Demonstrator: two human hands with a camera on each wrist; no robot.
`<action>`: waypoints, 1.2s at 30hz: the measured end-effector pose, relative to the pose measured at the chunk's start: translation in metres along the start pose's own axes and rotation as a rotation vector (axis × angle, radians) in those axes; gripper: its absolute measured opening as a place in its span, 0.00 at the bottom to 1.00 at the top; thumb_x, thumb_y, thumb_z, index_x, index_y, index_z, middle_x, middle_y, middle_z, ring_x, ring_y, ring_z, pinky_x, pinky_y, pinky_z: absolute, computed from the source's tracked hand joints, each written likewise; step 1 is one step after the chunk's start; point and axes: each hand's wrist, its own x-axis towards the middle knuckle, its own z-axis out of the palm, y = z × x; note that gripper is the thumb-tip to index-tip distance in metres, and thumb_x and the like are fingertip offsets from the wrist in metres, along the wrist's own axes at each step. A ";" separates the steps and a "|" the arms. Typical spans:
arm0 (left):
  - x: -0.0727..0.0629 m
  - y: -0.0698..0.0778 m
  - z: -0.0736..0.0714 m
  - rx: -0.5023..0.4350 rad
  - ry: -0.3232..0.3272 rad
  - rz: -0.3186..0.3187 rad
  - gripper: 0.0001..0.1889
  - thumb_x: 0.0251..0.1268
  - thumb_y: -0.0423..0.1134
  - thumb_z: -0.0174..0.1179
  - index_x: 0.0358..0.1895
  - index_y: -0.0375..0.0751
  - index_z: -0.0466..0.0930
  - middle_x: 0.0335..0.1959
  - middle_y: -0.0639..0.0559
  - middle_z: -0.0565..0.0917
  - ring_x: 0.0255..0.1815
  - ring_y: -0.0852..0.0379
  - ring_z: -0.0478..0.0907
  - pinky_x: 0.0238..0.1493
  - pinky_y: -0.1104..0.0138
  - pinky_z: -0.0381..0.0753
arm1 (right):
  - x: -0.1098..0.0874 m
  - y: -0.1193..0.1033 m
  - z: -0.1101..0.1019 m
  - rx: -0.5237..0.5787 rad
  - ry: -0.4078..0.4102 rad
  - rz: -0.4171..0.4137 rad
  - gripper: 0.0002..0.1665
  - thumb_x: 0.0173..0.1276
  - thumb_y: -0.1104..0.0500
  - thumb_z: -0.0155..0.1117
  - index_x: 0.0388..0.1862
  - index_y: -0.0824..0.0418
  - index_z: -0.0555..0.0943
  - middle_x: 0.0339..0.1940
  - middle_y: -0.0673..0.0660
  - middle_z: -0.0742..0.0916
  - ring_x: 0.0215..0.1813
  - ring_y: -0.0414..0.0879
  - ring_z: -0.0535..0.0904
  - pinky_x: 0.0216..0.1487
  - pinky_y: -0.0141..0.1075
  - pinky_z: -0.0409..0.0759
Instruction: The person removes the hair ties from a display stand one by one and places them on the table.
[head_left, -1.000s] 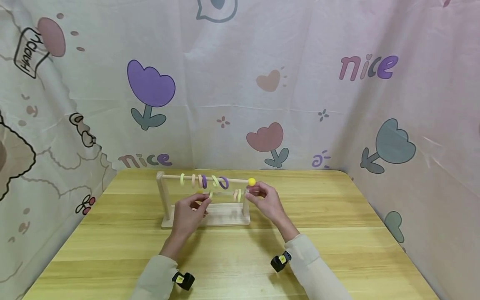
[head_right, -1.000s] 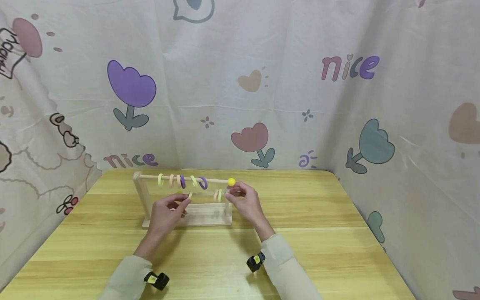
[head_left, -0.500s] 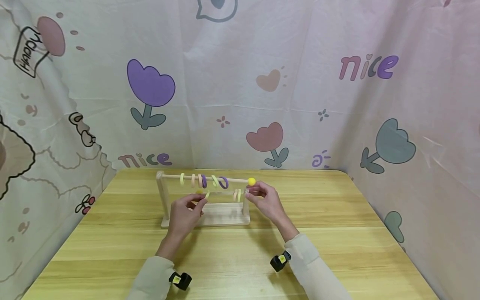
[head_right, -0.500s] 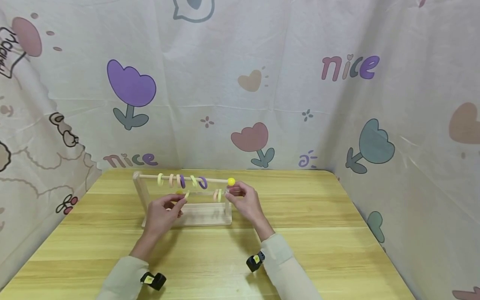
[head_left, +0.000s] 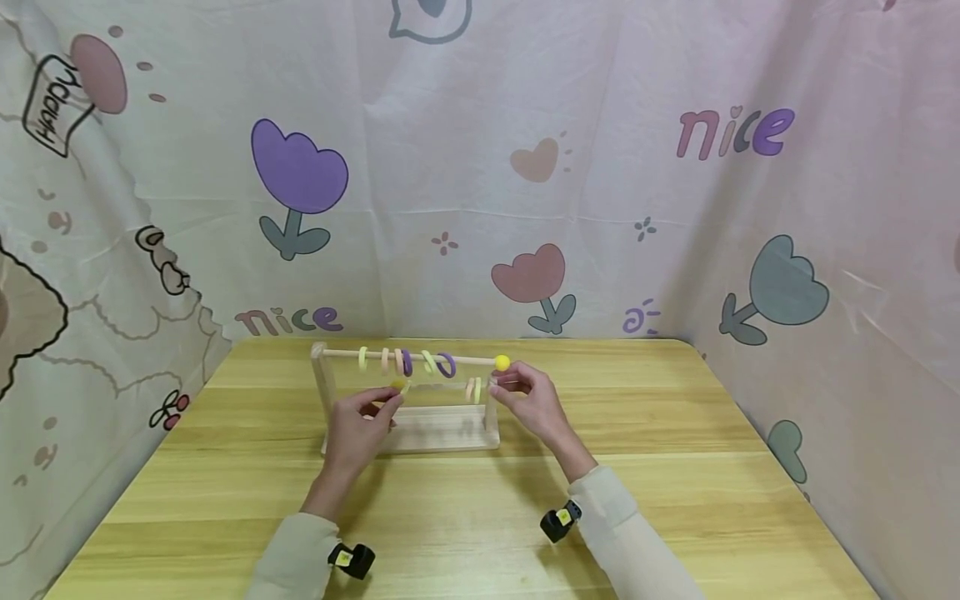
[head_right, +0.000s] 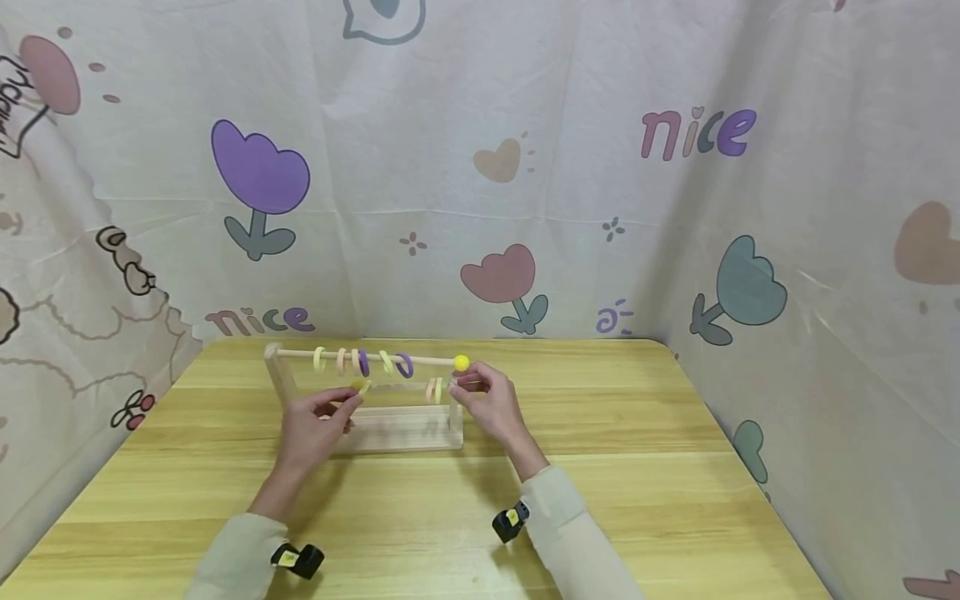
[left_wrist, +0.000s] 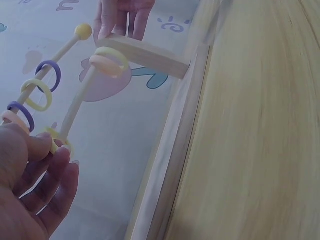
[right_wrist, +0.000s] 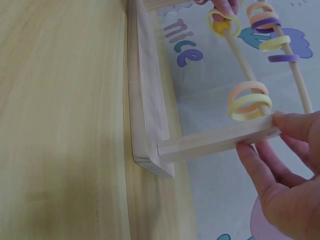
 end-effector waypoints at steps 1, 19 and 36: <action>0.000 -0.001 -0.001 0.006 0.001 -0.006 0.06 0.67 0.33 0.70 0.44 0.35 0.91 0.42 0.37 0.91 0.21 0.64 0.81 0.22 0.73 0.83 | 0.000 0.000 0.000 0.000 0.000 -0.002 0.09 0.68 0.65 0.73 0.46 0.61 0.85 0.48 0.59 0.90 0.52 0.51 0.86 0.58 0.41 0.87; 0.000 -0.004 -0.011 -0.012 -0.015 -0.044 0.07 0.70 0.34 0.67 0.45 0.34 0.88 0.42 0.38 0.89 0.22 0.59 0.83 0.23 0.71 0.84 | -0.002 0.000 0.002 0.029 -0.007 -0.005 0.14 0.69 0.67 0.70 0.52 0.69 0.83 0.53 0.66 0.88 0.57 0.60 0.84 0.58 0.36 0.86; 0.004 -0.008 -0.012 -0.016 -0.001 -0.052 0.06 0.72 0.33 0.65 0.45 0.34 0.88 0.44 0.37 0.88 0.22 0.64 0.82 0.26 0.71 0.86 | -0.016 -0.031 -0.002 0.047 -0.010 -0.032 0.12 0.68 0.69 0.70 0.50 0.70 0.83 0.52 0.69 0.87 0.56 0.63 0.84 0.53 0.27 0.83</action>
